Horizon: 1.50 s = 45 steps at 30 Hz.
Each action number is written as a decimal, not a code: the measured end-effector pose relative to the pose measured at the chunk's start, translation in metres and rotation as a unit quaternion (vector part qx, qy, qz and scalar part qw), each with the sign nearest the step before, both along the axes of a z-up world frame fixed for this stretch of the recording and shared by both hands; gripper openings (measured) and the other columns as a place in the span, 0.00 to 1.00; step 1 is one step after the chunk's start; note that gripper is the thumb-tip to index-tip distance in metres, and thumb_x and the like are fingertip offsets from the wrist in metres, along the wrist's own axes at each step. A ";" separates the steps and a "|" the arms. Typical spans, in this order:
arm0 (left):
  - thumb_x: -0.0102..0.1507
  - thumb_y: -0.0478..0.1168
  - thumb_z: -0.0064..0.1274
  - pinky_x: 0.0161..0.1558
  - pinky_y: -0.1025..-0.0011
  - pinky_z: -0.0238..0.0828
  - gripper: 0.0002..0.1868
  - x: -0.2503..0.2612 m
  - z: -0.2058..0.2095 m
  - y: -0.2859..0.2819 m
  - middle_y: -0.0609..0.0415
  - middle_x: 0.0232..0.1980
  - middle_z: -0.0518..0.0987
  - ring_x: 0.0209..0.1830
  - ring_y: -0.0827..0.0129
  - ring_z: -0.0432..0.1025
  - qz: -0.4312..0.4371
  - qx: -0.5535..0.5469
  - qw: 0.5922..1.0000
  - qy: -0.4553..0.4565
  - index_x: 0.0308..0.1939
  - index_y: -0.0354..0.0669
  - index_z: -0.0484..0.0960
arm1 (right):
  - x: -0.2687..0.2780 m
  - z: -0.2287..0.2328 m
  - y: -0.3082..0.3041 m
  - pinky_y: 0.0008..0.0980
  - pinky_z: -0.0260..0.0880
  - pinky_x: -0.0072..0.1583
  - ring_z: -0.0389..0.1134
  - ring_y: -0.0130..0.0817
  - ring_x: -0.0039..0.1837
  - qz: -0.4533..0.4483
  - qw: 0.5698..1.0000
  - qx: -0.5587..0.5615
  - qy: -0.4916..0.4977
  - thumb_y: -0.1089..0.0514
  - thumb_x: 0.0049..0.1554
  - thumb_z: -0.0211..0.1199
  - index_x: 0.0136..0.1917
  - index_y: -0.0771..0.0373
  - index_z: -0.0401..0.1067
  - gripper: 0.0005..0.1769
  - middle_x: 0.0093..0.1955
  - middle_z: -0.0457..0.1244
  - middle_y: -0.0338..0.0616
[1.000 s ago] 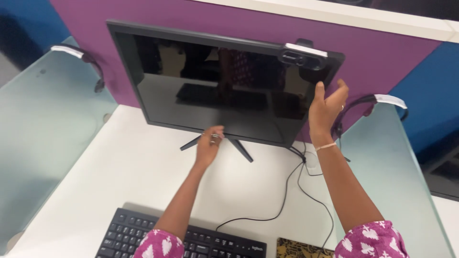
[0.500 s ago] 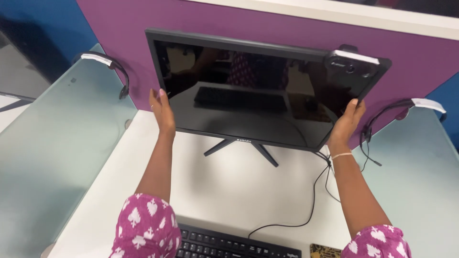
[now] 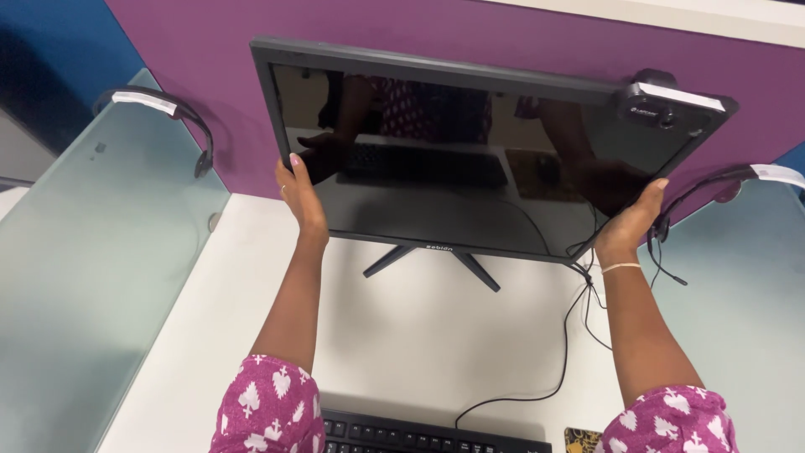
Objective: Positioning office chairs and computer peripherals at workstations in a shared office space.
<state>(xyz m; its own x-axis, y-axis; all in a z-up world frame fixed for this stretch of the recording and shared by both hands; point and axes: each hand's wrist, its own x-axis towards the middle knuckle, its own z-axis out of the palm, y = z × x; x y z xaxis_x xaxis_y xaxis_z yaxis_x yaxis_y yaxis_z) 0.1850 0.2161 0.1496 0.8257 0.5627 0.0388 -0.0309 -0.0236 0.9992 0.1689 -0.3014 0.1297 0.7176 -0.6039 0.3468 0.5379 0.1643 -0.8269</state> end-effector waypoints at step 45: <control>0.71 0.65 0.33 0.79 0.57 0.41 0.44 -0.012 -0.002 0.009 0.43 0.84 0.50 0.84 0.52 0.45 -0.004 0.025 0.996 -0.082 0.81 0.39 0.47 | -0.034 0.022 0.033 0.42 0.36 0.82 0.36 0.44 0.87 -0.122 0.976 -0.096 0.154 0.31 0.68 0.40 0.84 0.62 0.36 0.45 0.87 0.33 0.49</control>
<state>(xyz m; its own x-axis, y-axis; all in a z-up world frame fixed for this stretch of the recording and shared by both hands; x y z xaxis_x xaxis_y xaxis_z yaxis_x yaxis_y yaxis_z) 0.1727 0.2248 0.1479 0.8106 0.5497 0.2021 -0.1949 -0.0722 0.9782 0.1354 -0.2685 0.1520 0.6486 -0.7148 0.2617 0.2633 -0.1119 -0.9582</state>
